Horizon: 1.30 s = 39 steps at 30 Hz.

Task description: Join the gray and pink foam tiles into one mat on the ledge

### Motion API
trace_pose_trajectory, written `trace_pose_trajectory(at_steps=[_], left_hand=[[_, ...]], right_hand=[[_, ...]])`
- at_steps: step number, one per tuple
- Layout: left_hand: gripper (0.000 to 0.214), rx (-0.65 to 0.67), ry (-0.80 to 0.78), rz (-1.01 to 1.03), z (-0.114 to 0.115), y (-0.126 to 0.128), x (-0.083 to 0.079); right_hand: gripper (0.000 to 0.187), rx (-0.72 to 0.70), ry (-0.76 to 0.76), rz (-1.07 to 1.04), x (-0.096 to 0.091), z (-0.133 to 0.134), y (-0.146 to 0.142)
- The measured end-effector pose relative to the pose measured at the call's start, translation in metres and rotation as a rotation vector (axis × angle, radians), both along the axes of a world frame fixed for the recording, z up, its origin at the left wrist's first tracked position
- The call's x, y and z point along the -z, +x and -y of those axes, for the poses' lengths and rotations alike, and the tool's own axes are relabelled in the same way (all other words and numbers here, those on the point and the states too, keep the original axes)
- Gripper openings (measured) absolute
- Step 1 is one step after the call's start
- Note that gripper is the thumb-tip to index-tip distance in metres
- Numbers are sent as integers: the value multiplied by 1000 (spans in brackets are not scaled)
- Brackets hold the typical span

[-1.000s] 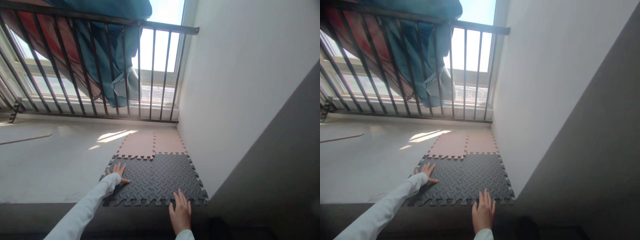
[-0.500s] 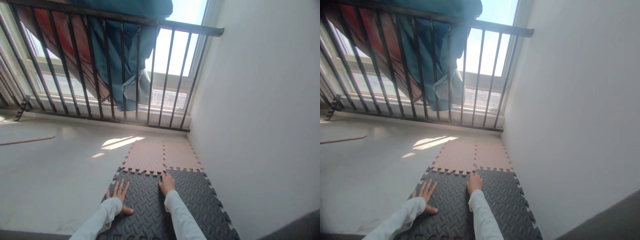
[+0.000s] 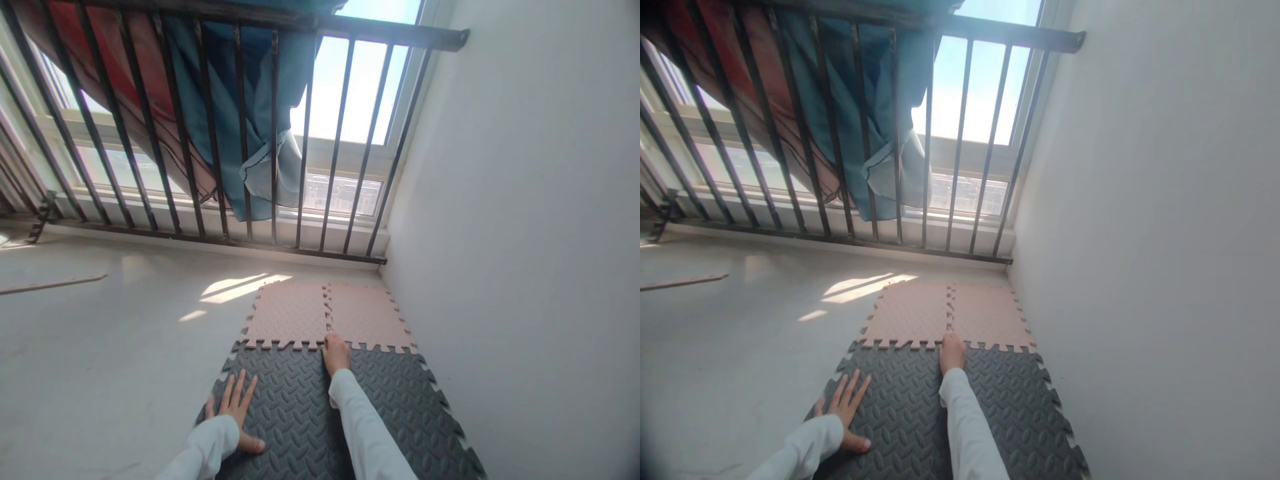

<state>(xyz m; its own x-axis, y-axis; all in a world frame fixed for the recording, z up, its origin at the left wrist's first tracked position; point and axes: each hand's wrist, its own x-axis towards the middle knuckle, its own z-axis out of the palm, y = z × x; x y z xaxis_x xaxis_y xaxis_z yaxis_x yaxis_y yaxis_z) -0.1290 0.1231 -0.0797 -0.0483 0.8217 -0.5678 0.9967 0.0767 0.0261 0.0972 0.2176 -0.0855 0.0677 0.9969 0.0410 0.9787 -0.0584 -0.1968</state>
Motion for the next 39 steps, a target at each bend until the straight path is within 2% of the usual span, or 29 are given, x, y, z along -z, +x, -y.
trace_pose_trajectory(at_steps=[13, 18, 24, 28, 34, 39], left_hand=[[115, -14, 3, -15, -1, -1, 2], [118, -22, 21, 13, -1, -2, 8], [116, -9, -11, -26, -1, -2, 4], [117, -3, 7, -12, -1, -3, 8], [119, -10, 18, 1, -2, -4, 14], [118, -14, 32, 7, -1, -4, 16]], right_hand=[[18, -139, 19, 55, 1, 2, 4], [20, -128, 21, 80, 3, -4, 0], [20, -98, 29, 79, 5, -9, -1], [22, -75, 15, 71, 5, -11, 1], [21, -34, -1, 46, -3, -14, 2], [26, -80, -19, 37, -11, -23, 7]])
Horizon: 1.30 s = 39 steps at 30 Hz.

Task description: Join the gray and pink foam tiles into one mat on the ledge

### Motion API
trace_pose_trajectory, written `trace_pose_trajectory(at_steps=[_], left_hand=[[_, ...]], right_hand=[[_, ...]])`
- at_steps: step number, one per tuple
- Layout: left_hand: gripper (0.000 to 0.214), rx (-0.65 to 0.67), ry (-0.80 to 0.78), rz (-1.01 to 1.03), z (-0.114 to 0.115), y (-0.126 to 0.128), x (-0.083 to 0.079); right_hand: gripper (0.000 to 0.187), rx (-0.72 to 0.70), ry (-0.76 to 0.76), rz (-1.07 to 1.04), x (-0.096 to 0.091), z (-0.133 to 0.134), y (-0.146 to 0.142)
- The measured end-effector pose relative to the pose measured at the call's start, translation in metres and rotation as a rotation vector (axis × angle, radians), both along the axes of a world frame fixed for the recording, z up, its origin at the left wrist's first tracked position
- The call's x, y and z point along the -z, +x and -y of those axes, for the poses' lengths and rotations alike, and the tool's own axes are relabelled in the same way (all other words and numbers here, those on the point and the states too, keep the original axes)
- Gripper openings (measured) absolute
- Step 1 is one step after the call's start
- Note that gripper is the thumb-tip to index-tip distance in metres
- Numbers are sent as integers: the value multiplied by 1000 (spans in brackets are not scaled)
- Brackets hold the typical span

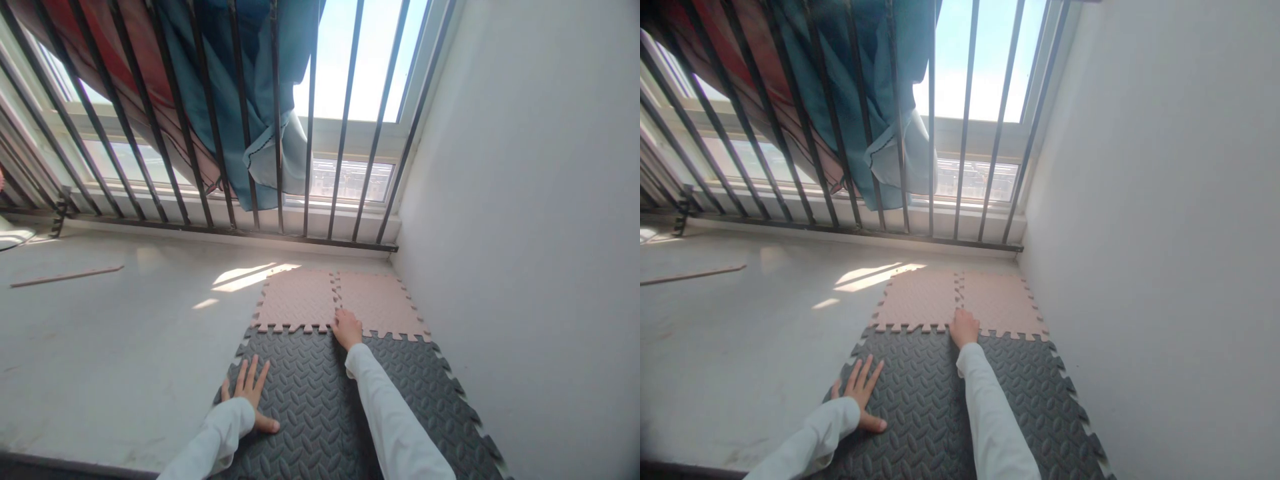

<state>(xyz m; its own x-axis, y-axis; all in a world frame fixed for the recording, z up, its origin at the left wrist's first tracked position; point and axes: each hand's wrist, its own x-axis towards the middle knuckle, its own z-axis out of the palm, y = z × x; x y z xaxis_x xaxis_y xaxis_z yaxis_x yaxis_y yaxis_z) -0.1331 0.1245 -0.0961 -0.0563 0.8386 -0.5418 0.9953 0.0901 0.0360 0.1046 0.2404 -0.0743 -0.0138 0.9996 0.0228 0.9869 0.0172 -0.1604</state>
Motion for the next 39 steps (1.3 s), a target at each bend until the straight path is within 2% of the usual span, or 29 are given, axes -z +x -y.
trace_pose_trajectory(at_steps=[5, 11, 18, 25, 30, 39], left_hand=[[118, -5, -25, -21, 0, 2, -3], [118, -1, -71, -32, 1, 5, -17], [116, -7, -28, -38, 3, 4, -12], [114, -4, -46, -57, 4, 7, -20], [115, 1, -41, -43, 4, 6, -18], [115, 1, -58, -43, 3, 6, -21]], right_hand=[[28, -66, -22, 19, 1, -7, 2], [28, -42, 13, 46, 5, -9, -2], [27, -49, 53, 80, 4, -9, -7], [26, -4, 78, 100, 5, -7, -8], [24, 30, 49, 97, 10, -10, -7], [21, -63, 78, 109, 13, -10, -3]])
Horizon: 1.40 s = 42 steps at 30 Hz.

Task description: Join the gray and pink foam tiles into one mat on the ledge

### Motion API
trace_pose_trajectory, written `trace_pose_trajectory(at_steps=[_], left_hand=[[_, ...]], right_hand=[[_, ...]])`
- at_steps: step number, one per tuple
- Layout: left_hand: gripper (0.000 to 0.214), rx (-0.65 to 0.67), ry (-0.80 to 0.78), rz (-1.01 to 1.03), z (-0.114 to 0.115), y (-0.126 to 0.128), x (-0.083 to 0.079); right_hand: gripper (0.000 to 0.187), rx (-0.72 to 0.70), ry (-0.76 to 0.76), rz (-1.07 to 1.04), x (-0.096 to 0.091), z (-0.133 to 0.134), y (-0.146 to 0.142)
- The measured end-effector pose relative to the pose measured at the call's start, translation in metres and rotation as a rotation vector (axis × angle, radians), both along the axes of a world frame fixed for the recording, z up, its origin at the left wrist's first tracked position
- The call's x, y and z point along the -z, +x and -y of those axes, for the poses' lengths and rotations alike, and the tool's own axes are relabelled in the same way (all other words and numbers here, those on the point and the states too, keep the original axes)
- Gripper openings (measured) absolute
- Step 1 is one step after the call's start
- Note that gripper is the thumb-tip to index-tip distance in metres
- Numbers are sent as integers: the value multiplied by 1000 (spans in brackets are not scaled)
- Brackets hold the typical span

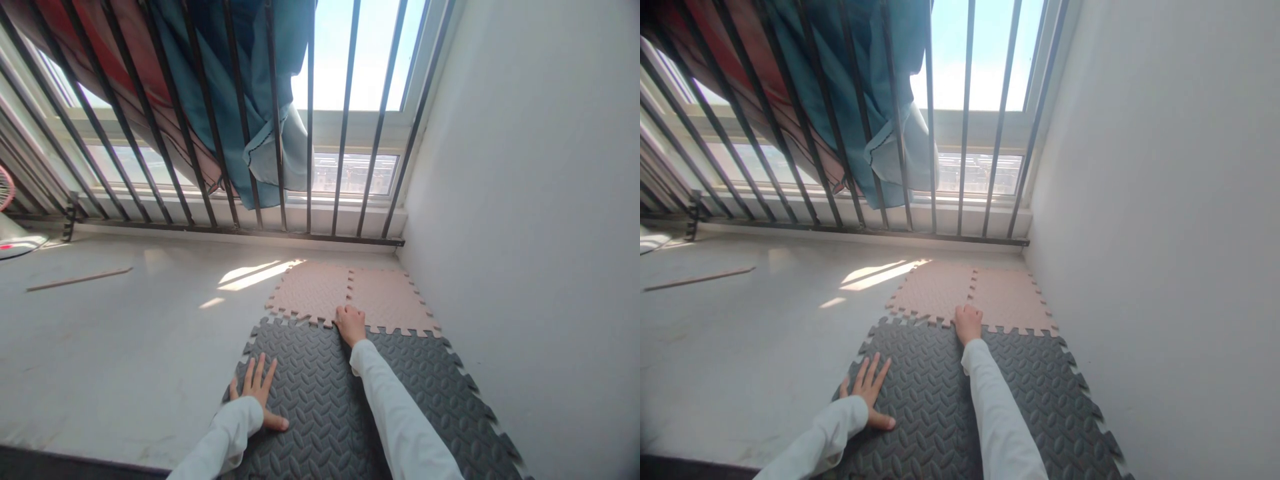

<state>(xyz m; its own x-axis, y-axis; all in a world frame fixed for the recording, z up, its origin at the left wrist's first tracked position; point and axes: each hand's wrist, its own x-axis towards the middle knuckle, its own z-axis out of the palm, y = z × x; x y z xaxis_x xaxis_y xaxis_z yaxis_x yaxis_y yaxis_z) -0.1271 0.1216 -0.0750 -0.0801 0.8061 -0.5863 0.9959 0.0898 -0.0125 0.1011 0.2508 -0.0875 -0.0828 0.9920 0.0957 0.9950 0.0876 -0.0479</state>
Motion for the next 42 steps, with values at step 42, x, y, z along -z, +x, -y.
trace_pose_trajectory(at_steps=[42], left_hand=[[118, 4, 22, 26, 0, -3, 6]], right_hand=[[25, -175, -6, 40, 6, 2, 10]])
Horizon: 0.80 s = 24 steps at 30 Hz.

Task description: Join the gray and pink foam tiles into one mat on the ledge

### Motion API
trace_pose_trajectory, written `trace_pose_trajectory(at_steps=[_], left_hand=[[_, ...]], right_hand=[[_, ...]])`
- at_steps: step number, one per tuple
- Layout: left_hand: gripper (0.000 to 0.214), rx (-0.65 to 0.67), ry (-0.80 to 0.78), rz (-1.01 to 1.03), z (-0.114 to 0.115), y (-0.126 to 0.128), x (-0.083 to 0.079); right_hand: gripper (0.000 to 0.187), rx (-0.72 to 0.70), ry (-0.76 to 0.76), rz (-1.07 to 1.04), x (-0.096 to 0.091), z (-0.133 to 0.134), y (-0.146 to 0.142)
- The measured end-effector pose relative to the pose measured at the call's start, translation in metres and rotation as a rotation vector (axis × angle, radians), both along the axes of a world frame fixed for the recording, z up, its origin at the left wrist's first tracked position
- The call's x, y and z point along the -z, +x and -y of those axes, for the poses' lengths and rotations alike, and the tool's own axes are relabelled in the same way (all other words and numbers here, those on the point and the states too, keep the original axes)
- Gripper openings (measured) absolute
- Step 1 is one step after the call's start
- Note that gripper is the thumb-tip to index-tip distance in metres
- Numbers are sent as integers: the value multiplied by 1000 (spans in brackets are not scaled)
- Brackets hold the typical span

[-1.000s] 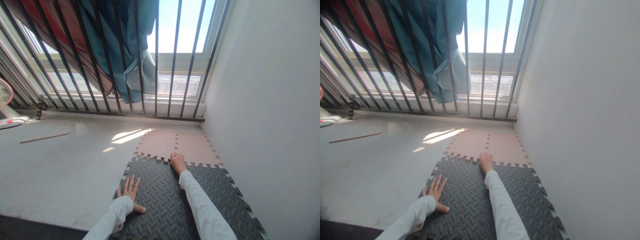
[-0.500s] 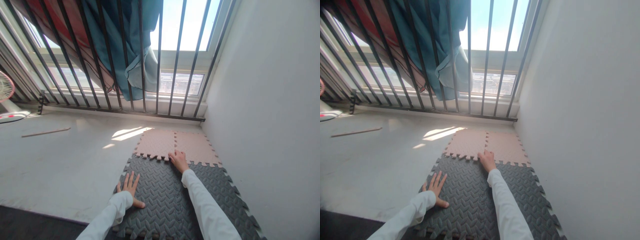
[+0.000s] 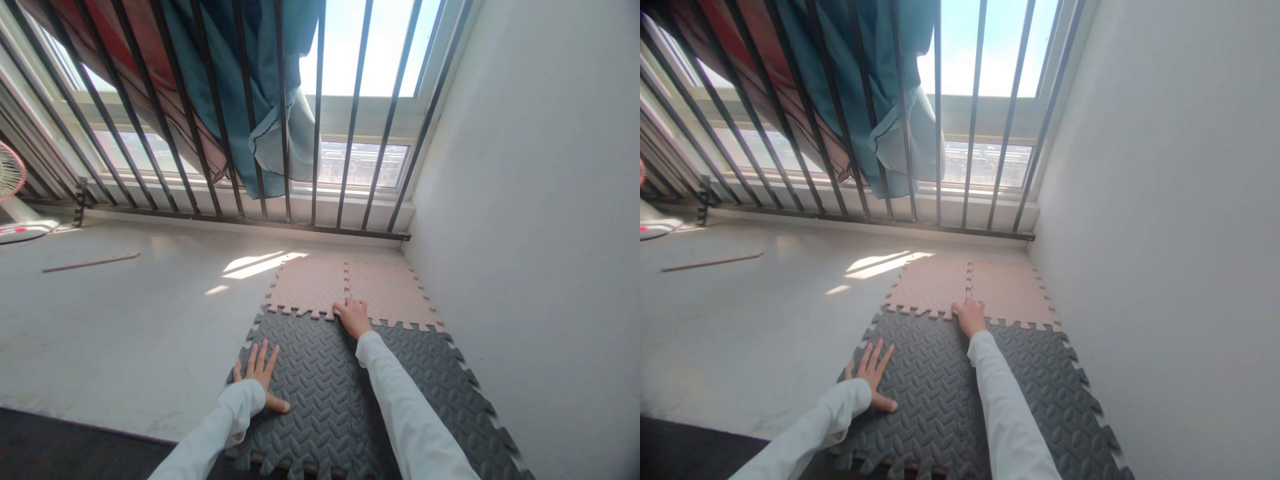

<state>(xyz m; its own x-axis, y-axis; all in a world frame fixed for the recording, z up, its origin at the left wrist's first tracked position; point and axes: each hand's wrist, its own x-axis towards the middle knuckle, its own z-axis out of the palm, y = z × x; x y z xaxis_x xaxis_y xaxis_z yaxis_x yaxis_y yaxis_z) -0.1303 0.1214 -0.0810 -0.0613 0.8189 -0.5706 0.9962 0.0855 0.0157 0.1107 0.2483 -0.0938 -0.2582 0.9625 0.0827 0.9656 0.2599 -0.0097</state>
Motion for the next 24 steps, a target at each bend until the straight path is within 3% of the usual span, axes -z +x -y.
trace_pose_trajectory(at_steps=[24], left_hand=[[117, -3, -3, -7, 0, 1, -1]], right_hand=[[22, 59, -3, -24, -3, -2, -6]])
